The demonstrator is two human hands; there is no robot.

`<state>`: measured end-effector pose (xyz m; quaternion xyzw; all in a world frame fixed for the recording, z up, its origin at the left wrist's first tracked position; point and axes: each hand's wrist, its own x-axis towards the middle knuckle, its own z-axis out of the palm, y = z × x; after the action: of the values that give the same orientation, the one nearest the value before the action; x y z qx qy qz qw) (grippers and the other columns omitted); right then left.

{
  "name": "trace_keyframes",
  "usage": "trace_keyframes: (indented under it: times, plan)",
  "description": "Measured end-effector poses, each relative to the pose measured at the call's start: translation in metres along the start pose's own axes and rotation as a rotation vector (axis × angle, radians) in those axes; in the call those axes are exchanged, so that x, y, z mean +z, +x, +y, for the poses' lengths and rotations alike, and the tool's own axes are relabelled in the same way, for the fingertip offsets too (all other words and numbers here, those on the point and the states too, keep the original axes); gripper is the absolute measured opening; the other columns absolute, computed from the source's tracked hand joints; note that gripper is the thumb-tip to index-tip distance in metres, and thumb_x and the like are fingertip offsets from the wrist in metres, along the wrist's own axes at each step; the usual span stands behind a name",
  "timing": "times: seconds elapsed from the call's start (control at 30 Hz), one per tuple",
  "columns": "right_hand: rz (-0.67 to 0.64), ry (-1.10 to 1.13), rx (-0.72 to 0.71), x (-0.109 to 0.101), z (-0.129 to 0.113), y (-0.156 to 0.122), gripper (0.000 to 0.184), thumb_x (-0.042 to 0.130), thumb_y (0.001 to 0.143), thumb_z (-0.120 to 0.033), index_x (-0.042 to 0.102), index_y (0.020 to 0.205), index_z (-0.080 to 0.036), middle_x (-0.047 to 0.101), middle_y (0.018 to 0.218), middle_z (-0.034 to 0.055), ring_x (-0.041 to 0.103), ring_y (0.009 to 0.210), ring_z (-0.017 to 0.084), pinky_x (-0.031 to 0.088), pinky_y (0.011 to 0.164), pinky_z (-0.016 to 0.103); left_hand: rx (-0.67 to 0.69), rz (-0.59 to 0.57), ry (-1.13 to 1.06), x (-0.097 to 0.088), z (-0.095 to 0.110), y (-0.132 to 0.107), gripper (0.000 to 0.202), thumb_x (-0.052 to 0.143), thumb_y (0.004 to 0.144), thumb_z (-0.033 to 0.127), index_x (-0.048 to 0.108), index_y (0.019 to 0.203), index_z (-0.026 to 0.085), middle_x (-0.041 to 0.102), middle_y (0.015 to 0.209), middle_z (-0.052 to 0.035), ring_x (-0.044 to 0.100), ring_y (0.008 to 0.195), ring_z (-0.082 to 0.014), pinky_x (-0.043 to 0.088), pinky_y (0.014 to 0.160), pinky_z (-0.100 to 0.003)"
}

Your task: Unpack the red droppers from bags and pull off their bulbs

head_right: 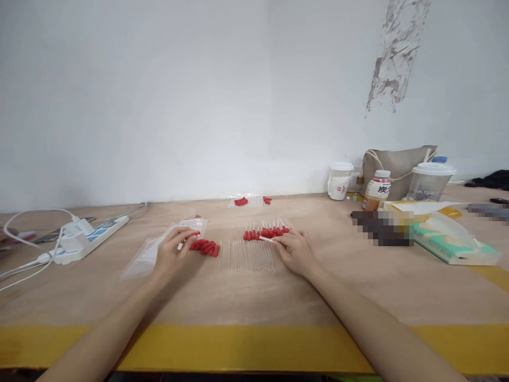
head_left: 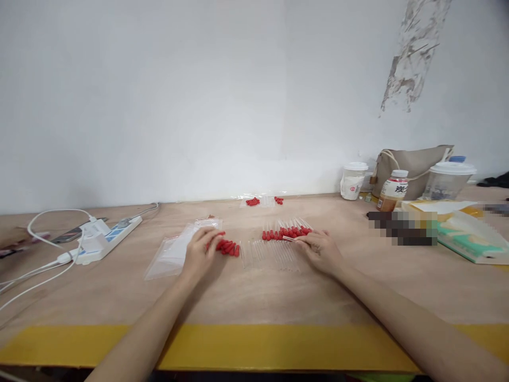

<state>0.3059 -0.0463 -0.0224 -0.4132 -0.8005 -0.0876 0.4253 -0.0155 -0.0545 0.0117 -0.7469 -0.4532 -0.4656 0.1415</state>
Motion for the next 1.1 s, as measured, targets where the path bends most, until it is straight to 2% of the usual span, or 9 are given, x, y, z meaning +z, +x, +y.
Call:
trace_keyframes:
  times: [0.07,0.17,0.3,0.5,0.73,0.87,0.97,1.03,1.1]
  plan:
    - [0.014,0.015,0.079,0.003,0.0,0.002,0.021,0.045,0.083,-0.03,0.064,0.085,-0.022,0.067,0.08,0.0023,0.056,0.072,0.016,0.035,0.073,0.031,-0.19,0.069,0.036,-0.004,-0.016,0.007,0.025,0.043,0.082,0.027,0.063,0.094,0.019,0.055,0.09,-0.0055,0.054,0.084,-0.0173,0.045,0.074,-0.028]
    - [0.009,0.03,0.135,0.009,-0.007,0.004,0.018,0.046,0.08,-0.028,0.062,0.083,-0.02,0.067,0.076,0.0026,0.057,0.07,0.016,0.037,0.068,0.03,-0.399,0.007,0.125,-0.002,-0.038,0.011,0.031,0.041,0.078,0.026,0.063,0.098,0.017,0.054,0.082,-0.0062,0.055,0.08,-0.0194,0.045,0.073,-0.031]
    - [0.012,-0.064,0.142,0.017,-0.013,0.004,0.015,0.047,0.079,-0.025,0.058,0.072,-0.019,0.064,0.067,0.0018,0.055,0.068,0.016,0.033,0.071,0.03,-0.498,-0.111,0.148,0.003,-0.058,0.007,0.036,0.044,0.076,0.031,0.058,0.106,0.016,0.058,0.077,-0.0039,0.057,0.071,-0.018,0.045,0.068,-0.03]
    - [-0.022,-0.119,-0.009,0.026,-0.014,0.0,0.016,0.048,0.079,-0.023,0.061,0.071,-0.018,0.062,0.064,0.0022,0.05,0.068,0.015,0.027,0.071,0.031,-0.487,-0.249,0.12,0.005,-0.069,0.0,0.039,0.049,0.073,0.042,0.056,0.102,0.017,0.064,0.081,-0.0031,0.058,0.07,-0.017,0.044,0.063,-0.027]
    - [-0.095,-0.106,-0.077,0.016,-0.022,0.0,0.028,0.049,0.079,-0.044,0.064,0.082,-0.021,0.063,0.075,0.004,0.048,0.075,0.017,0.027,0.074,0.033,-0.446,-0.34,0.08,0.007,-0.073,-0.004,0.035,0.047,0.074,0.047,0.064,0.086,0.019,0.066,0.084,-0.0027,0.059,0.07,-0.017,0.044,0.067,-0.026]
    - [-0.114,-0.125,-0.089,0.015,-0.021,0.0,0.032,0.045,0.081,-0.046,0.064,0.083,-0.021,0.062,0.077,0.0038,0.048,0.076,0.016,0.027,0.075,0.034,-0.442,-0.265,0.111,0.002,-0.067,-0.002,0.035,0.043,0.077,0.045,0.064,0.088,0.019,0.066,0.087,-0.0036,0.058,0.072,-0.0181,0.044,0.071,-0.028]
    - [-0.091,-0.134,-0.051,0.017,-0.017,0.0,0.033,0.036,0.088,-0.036,0.062,0.075,-0.02,0.061,0.072,0.0025,0.049,0.073,0.014,0.026,0.074,0.032,-0.401,-0.108,0.166,-0.002,-0.053,0.002,0.034,0.042,0.079,0.043,0.063,0.091,0.019,0.063,0.089,-0.005,0.055,0.081,-0.0199,0.042,0.077,-0.031]
    - [-0.073,-0.145,-0.007,0.018,-0.014,0.001,0.039,0.032,0.09,-0.032,0.059,0.065,-0.018,0.06,0.067,0.0017,0.049,0.071,0.013,0.026,0.073,0.031,-0.295,0.026,0.195,-0.002,-0.036,0.006,0.03,0.044,0.08,0.039,0.064,0.089,0.019,0.061,0.086,-0.0051,0.053,0.085,-0.0203,0.04,0.081,-0.033]
    - [-0.064,-0.152,0.05,0.017,-0.01,0.002,0.042,0.031,0.09,-0.031,0.055,0.058,-0.017,0.059,0.062,0.001,0.049,0.069,0.013,0.025,0.072,0.03,-0.141,0.06,0.171,0.003,-0.016,0.013,0.024,0.047,0.08,0.034,0.064,0.088,0.02,0.059,0.085,-0.0046,0.052,0.086,-0.0194,0.039,0.082,-0.033]
